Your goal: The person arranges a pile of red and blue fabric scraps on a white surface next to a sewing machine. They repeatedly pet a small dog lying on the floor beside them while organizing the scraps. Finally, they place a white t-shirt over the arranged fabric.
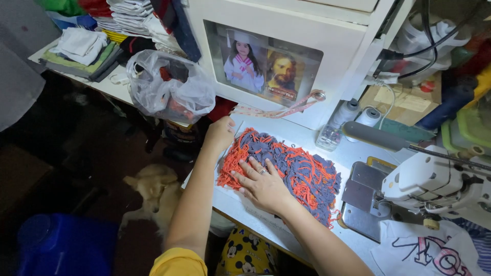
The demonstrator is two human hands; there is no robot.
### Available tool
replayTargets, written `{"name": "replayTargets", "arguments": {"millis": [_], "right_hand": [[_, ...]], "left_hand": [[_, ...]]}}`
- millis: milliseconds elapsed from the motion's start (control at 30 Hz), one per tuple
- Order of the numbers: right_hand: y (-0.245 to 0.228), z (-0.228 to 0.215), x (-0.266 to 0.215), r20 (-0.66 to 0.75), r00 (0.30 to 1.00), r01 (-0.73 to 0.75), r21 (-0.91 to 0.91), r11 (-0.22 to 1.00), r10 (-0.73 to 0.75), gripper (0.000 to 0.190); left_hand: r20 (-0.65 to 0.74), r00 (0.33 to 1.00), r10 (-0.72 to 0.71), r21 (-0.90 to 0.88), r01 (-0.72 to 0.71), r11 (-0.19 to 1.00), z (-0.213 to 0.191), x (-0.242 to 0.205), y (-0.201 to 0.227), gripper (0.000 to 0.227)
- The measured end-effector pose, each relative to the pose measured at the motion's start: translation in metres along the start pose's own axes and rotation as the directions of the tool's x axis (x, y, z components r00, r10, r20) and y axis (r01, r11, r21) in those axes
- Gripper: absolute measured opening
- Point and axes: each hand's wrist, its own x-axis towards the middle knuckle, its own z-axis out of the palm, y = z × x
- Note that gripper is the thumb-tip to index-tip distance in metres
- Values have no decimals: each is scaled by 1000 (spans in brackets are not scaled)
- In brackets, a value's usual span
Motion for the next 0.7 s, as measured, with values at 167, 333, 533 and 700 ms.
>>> {"name": "replayTargets", "arguments": {"millis": [167,333,533,700], "right_hand": [[-3,-6,0,40,999,-18,18,1000,17,53],[-3,-8,0,68,997,-30,26,999,28,54],[-4,-10,1,86,996,-37,20,999,35,54],[-3,-7,0,61,998,-26,12,1000,25,54]], "left_hand": [[67,998,2,59,-6,998,-23,-25,27,32],[134,991,-3,69,-7,998,-29,-37,38,40],[196,979,-50,171,16,985,-30,-38,48,40],[254,965,64,165,-108,980,-43,-52,63,38]]}}
